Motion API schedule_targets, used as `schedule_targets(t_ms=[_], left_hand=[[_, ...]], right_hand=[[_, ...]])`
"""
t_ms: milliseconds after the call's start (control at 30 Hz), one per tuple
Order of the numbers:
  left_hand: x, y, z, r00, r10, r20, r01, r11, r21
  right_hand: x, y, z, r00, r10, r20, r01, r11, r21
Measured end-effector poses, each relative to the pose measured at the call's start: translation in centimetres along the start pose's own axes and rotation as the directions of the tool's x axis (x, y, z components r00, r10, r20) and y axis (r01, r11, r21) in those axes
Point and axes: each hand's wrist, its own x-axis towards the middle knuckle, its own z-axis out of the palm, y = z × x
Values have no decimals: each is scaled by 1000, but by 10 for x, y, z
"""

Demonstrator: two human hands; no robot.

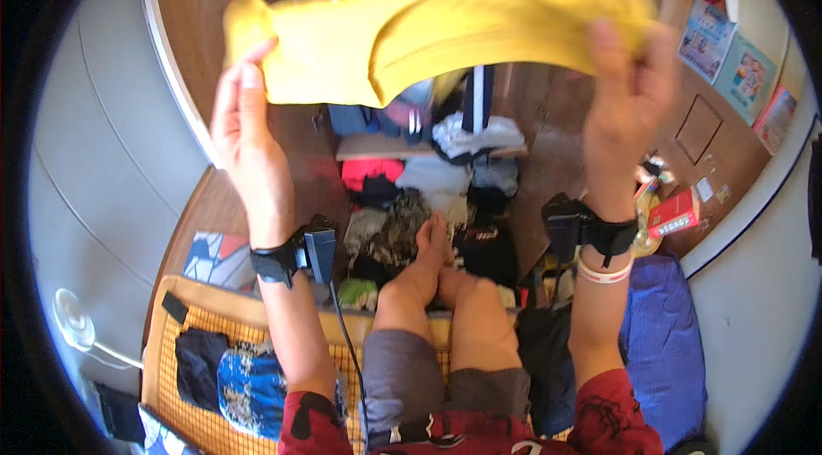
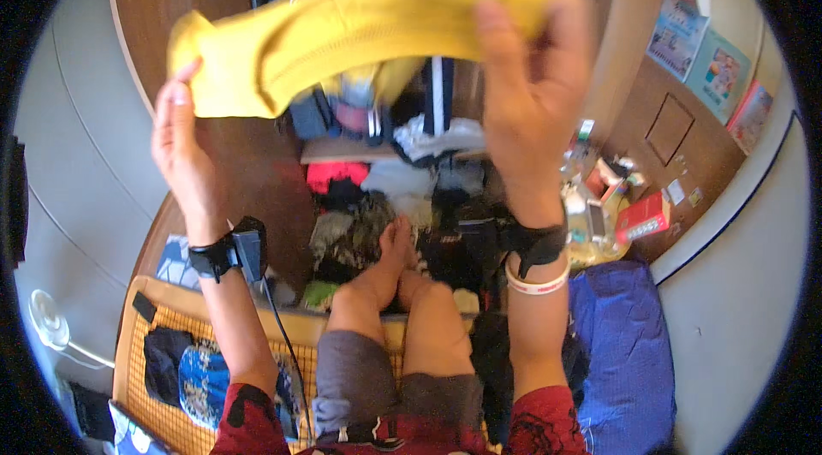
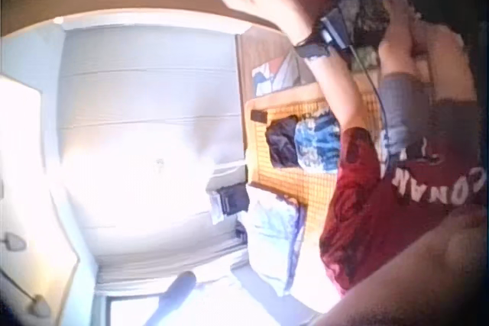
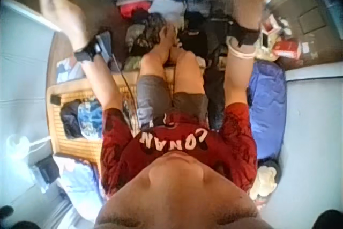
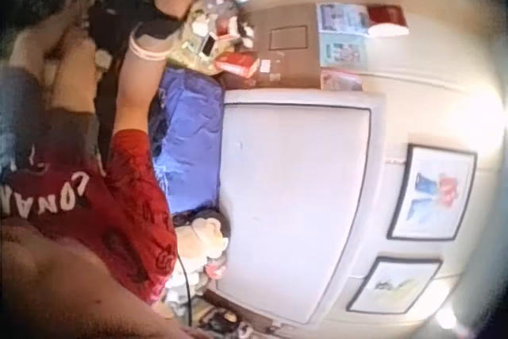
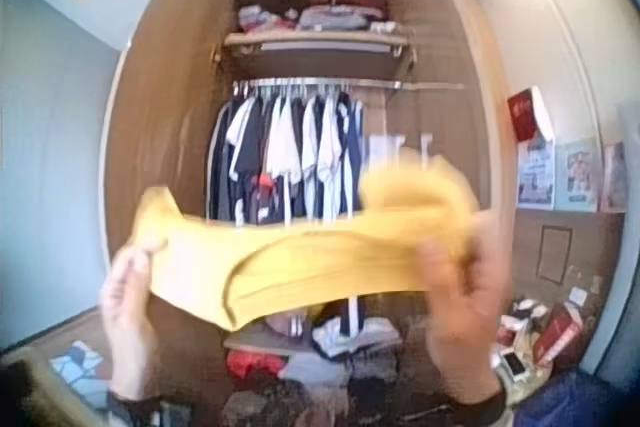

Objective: Folding several items of clothing including shirts and t-shirts while sitting on a bed.

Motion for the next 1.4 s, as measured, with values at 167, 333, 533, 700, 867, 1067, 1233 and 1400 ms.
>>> schedule_targets(t_ms=[167, 333, 533, 700, 867, 1067, 1233, 1400], left_hand=[[-117, -60, -45, 982, -114, 150, 3, 807, 590], [-356, -101, -203, 488, -849, 205, 549, 481, 684], [-366, -56, -174, 348, -937, 31, 820, 320, 475], [-354, -80, -168, 298, -954, -4, 882, 274, 383], [-255, -97, -134, 651, -668, 359, 325, 674, 664], [-126, -21, -67, 994, 106, -4, -92, 877, 471], [-236, -23, -86, 818, -508, 270, 33, 509, 860], [-412, 7, -161, 606, -796, -9, 160, 111, 981]], right_hand=[[-172, 57, -13, 667, 741, 79, -679, 649, -344], [-471, 53, -145, 170, 947, 273, -475, 321, -819], [-421, -39, -160, -288, 943, 166, -766, -122, -631], [-397, -10, -141, -320, 904, 284, -947, -316, -60], [-300, 64, -89, -142, 958, 251, -867, -243, 435], [-147, 3, -46, 732, 653, 193, -583, 455, 673], [-291, 7, -99, 650, 733, 201, -274, 474, -837], [-419, -52, -139, -445, 855, 265, -793, -240, -560]])
